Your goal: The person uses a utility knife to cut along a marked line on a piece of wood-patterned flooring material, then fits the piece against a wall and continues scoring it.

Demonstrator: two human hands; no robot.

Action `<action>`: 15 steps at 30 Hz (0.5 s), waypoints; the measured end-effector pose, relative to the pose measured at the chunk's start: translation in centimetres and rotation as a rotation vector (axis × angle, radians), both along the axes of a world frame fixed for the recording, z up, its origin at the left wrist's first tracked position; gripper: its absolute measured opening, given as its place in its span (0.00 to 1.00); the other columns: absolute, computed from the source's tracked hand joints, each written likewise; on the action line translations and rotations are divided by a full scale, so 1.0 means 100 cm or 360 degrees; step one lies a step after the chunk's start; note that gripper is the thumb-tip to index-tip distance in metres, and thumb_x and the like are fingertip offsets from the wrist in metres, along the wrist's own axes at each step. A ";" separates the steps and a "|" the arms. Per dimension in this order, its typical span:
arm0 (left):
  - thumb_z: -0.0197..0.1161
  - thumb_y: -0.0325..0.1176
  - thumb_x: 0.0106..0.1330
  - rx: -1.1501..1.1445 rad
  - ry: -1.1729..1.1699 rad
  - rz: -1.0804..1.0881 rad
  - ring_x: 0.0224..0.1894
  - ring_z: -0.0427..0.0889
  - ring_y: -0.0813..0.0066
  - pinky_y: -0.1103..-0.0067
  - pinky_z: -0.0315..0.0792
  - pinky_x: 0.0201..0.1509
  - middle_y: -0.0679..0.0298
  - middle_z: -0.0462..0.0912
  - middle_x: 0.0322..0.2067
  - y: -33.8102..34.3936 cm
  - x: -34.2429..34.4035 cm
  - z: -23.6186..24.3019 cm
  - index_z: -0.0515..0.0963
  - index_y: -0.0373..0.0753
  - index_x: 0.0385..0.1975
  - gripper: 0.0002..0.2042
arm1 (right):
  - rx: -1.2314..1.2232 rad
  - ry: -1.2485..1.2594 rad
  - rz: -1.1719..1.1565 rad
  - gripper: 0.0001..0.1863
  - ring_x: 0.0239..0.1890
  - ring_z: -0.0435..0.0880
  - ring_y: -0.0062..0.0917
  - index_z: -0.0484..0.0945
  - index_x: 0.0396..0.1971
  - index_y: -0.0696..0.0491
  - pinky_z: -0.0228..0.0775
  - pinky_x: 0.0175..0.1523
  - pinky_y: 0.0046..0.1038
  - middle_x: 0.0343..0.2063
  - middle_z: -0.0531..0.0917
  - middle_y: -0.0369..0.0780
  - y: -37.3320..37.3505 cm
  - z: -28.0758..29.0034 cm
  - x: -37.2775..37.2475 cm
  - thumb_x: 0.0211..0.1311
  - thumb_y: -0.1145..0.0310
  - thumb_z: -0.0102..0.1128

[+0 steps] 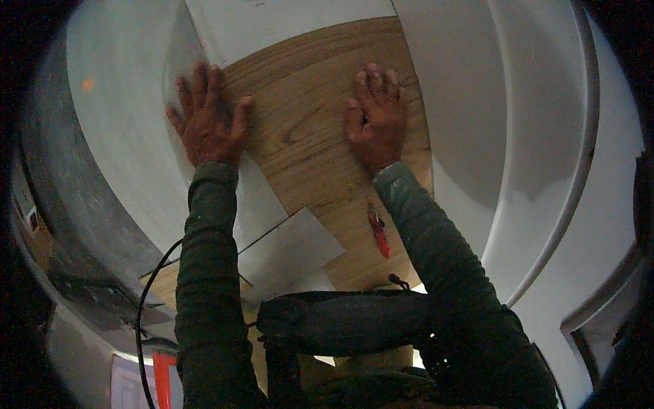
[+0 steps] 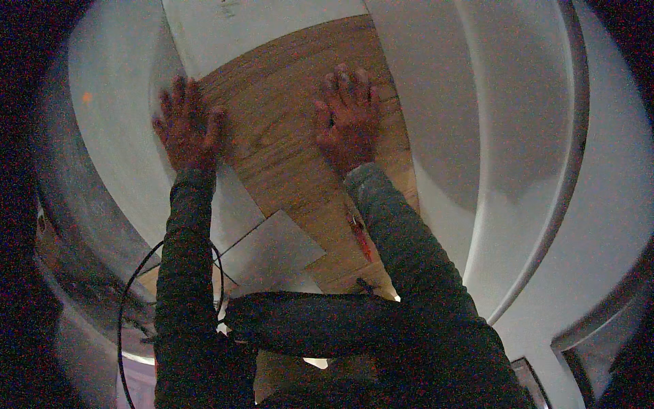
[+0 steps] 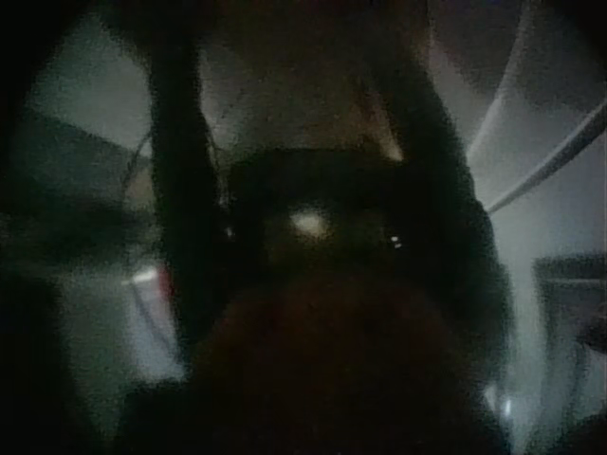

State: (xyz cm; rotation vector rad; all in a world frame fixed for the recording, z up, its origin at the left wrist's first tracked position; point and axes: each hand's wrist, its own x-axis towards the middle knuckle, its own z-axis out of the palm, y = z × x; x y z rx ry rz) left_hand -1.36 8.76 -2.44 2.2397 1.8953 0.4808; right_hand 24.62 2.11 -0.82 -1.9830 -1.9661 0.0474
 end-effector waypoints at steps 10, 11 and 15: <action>0.56 0.63 0.58 -0.0080 0.0092 -0.0050 0.73 0.44 0.56 0.45 0.36 0.70 0.77 0.53 0.70 0.006 0.009 0.006 0.61 0.55 0.67 0.37 | -0.0069 -0.0040 -0.0075 0.23 0.67 0.61 0.44 0.73 0.57 0.53 0.47 0.69 0.45 0.63 0.69 0.43 -0.002 0.004 0.006 0.61 0.66 0.54; 0.56 0.63 0.58 -0.0092 0.0090 -0.0057 0.73 0.44 0.56 0.44 0.35 0.70 0.78 0.53 0.70 0.006 0.009 0.007 0.61 0.55 0.67 0.37 | -0.0071 -0.0040 -0.0069 0.23 0.67 0.61 0.44 0.73 0.57 0.53 0.47 0.69 0.45 0.63 0.69 0.43 -0.002 0.003 0.006 0.61 0.66 0.54; 0.56 0.64 0.58 -0.0111 0.0097 -0.0041 0.73 0.44 0.56 0.45 0.35 0.70 0.78 0.53 0.70 0.008 0.011 0.010 0.61 0.54 0.66 0.37 | -0.0066 -0.0052 -0.0074 0.23 0.67 0.60 0.48 0.74 0.57 0.53 0.44 0.70 0.48 0.62 0.69 0.44 0.000 0.004 0.005 0.62 0.62 0.50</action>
